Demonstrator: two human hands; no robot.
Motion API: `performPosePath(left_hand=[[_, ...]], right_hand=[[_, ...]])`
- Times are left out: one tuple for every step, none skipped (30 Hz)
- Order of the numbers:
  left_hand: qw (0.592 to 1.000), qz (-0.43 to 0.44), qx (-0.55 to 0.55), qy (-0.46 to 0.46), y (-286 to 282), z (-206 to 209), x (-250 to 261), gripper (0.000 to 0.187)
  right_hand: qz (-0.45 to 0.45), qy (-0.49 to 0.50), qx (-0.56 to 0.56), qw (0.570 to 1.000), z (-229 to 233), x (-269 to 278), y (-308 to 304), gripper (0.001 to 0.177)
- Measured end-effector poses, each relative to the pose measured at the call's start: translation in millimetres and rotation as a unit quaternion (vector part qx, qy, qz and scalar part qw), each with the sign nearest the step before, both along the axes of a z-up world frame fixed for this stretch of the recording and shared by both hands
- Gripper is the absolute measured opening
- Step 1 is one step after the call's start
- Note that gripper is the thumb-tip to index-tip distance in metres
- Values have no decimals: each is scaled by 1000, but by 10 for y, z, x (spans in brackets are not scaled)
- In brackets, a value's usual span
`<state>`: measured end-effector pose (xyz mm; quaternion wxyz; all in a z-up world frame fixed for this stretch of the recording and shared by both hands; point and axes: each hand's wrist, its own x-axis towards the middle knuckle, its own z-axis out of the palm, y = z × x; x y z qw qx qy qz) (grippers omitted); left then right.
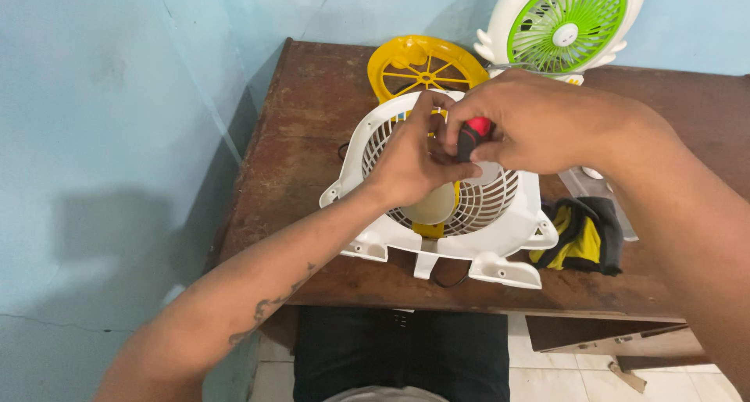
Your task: The person reassembles a small electric fan by securing the fan blade to the motor hub with a screwdriver, then wipes the fan cage with a cloth and attaches the front grille. The fan is placed on a wooden table with other fan parts nearby.
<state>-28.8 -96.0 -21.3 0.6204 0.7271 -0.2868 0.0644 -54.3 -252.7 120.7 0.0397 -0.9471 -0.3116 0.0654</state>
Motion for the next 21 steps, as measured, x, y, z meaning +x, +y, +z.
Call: performPosePath(left_hand=[[1000,9,4,5,-10,2,-7,78],[1000,17,9,-10,-17,10,-16,78],[999,26,15,-24,-32,21,-23,79],[998,34,21,-38,-44,29,-28,80],[999,30,16,-39,-54,35,-30,80],[999,26,11,-40,-60,37,-33,81],[999,21,6,-41,-61,36,-35,82],[999,16,13,-35,-64,37,-30,80],[999,11,20,-28,-68,40,-20,77],[999,6,25,-23,-82,44,-12,75],[999,3,28,-31,-94,41,-16,72],[999,0,31,-42,-93,41,-16,69],[998,-2,34,-52,-91,38,-19,66],[998,-6,35,-47,-92,33,-20,64],[998,-11,36,-42,-96,25,-20,63],[999,-14,37,-37,-96,21,-13,62],[999,-16,37,-33,-98,18,1,61],[999,-19,38,-28,-116,13,17,61],[999,-22,38,-24,-128,4,33,60],[999,-30,32,-19,-135,-11,43,60],[999,-37,26,-14,-141,-27,52,60]], right_hand=[[2,-4,12,1000,10,-20,-13,35],[7,-9,25,1000,13,-39,-14,34],[11,-14,38,999,16,-58,-13,32],[2,-21,31,999,16,-68,-11,32],[-7,-27,23,999,10,-77,-8,31],[-16,-33,16,999,-1,-80,-4,30],[-9,-33,16,999,-14,-80,-4,30],[-7,-34,16,999,-29,-85,-19,30],[-4,-34,16,999,-43,-87,-39,29],[-19,-30,11,999,-47,-82,-61,27],[-35,-26,6,999,-51,-77,-79,24],[-49,-25,2,999,-57,-73,-85,21],[-43,-35,7,998,-67,-76,-87,24],[-38,-46,12,998,-81,-79,-91,28],[-32,-57,18,998,-91,-84,-98,31],[-51,-48,7,998,-95,-83,-98,28],[-69,-40,-4,997,-101,-81,-96,26],[-89,-32,-14,995,-106,-84,-106,24],[-89,-31,-9,995,-113,-83,-117,25],[-89,-30,-6,996,-128,-76,-126,25],[-89,-29,-2,996,-147,-66,-136,26]])
